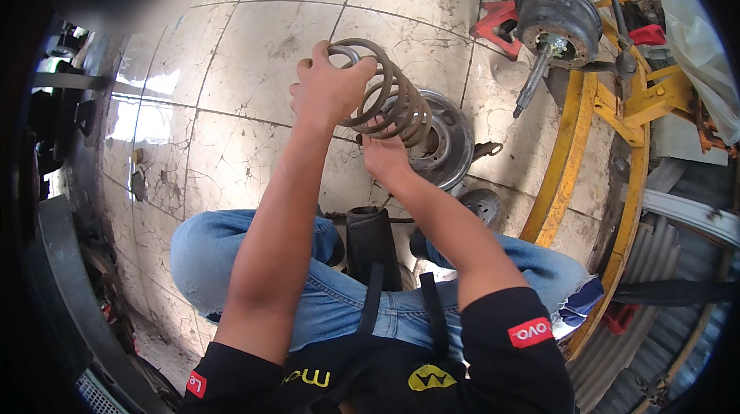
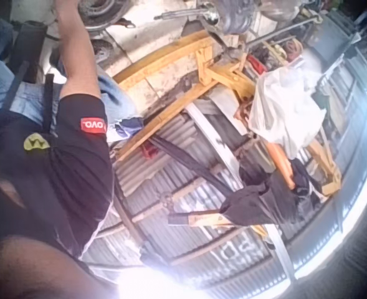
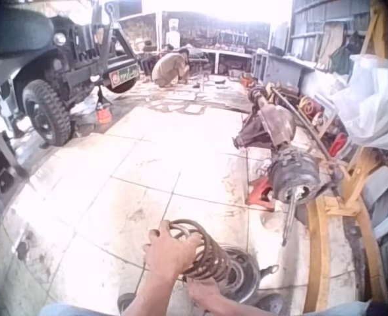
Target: The person sits on the floor and scrubs a metal coil spring with a brown abrasive pad. They rotate the spring and work around its coils, repeatedly rubbing the surface to remove grime.
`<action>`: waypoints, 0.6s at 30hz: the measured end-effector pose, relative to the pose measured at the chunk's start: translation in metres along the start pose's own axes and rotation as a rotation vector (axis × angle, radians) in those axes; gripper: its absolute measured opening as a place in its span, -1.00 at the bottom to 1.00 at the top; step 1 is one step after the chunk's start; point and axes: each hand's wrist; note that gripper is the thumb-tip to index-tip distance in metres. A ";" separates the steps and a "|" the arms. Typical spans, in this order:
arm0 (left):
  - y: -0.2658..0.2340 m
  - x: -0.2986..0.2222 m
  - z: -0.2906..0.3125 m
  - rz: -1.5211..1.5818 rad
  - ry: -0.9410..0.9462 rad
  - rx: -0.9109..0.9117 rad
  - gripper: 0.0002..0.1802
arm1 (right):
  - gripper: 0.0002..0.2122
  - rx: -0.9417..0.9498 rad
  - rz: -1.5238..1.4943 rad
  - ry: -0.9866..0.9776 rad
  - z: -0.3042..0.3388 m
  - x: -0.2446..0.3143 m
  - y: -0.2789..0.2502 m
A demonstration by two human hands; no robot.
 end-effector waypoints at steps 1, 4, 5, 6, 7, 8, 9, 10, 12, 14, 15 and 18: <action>0.003 -0.001 0.000 0.000 0.007 0.004 0.03 | -0.47 -0.130 -0.027 0.039 -0.004 -0.001 0.034; 0.001 0.000 -0.001 0.005 -0.009 -0.006 0.03 | -0.47 -0.001 -0.130 0.043 -0.014 0.004 0.009; -0.001 0.001 -0.001 0.009 -0.014 -0.006 0.03 | -0.48 -0.040 -0.100 -0.019 -0.007 0.002 0.011; -0.001 0.000 -0.002 0.017 -0.016 0.002 0.03 | -0.48 -0.081 -0.062 -0.078 0.007 -0.008 0.013; -0.002 0.000 -0.003 0.025 -0.019 0.011 0.03 | -0.48 -0.122 -0.025 -0.137 0.018 -0.015 0.015; -0.002 0.000 -0.003 0.036 -0.028 0.019 0.03 | -0.49 0.019 0.019 -0.133 0.026 -0.017 0.003; -0.003 0.002 -0.003 0.034 -0.031 0.009 0.03 | -0.49 0.157 0.063 -0.136 0.033 -0.017 -0.020; -0.005 0.002 -0.003 0.032 -0.030 0.004 0.02 | -0.50 0.296 0.109 -0.132 0.038 -0.019 -0.034; -0.004 0.001 -0.001 0.025 -0.021 0.007 0.02 | -0.49 0.166 0.159 -0.164 0.042 -0.025 -0.020; -0.002 -0.001 -0.001 0.031 -0.011 0.009 0.01 | -0.48 0.057 0.114 -0.174 0.036 -0.026 -0.005; -0.001 -0.001 -0.001 0.030 -0.002 -0.002 0.01 | -0.47 0.015 0.043 -0.167 0.027 -0.024 -0.001; 0.003 0.000 0.001 0.029 0.028 -0.023 0.02 | -0.43 -0.070 -0.097 -0.092 -0.001 -0.014 0.009</action>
Point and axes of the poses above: each hand's wrist, its own z-axis away from the middle knuckle, its own y-axis out of the palm, x = y × z, and after that the axes turned 7 degrees about -y, right-handed
